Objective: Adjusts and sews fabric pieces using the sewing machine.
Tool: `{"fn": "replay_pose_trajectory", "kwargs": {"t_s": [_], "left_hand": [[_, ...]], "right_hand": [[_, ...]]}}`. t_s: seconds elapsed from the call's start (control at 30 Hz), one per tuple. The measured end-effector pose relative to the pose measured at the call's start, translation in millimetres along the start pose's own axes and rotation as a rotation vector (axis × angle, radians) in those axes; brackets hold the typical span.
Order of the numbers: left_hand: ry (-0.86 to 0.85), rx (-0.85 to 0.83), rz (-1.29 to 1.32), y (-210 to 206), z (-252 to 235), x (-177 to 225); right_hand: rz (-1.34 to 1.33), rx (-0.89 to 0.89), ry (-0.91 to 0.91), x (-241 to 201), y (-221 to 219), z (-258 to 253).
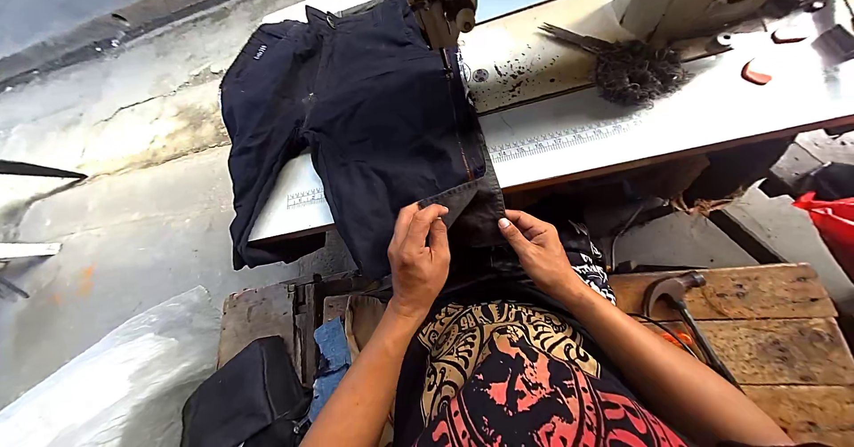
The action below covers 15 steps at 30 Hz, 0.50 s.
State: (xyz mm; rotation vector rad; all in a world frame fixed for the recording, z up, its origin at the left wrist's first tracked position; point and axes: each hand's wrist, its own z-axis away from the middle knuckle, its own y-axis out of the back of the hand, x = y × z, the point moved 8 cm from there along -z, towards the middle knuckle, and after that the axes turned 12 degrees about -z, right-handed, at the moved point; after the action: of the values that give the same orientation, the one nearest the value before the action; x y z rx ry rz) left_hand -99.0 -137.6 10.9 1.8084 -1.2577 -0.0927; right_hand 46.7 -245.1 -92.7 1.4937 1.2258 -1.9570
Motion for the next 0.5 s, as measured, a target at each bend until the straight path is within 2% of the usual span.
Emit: {"fn": "replay_pose_trajectory", "kwargs": {"t_s": [0.13,0.37,0.5], "left_hand": [[-0.038,0.020,-0.027,2.6,-3.1,3.2],[-0.267,0.061,0.041,-2.8,7.7,32.7],[-0.466,-0.043,0.101,-5.4,26.6,59.6]], "right_hand": [[-0.008,0.007,-0.013,-0.2,-0.4,0.0],[-0.045,-0.006,-0.033,1.8,-1.5,-0.4],[-0.075,-0.045,-0.060,-2.9,-8.0,3.7]]}}
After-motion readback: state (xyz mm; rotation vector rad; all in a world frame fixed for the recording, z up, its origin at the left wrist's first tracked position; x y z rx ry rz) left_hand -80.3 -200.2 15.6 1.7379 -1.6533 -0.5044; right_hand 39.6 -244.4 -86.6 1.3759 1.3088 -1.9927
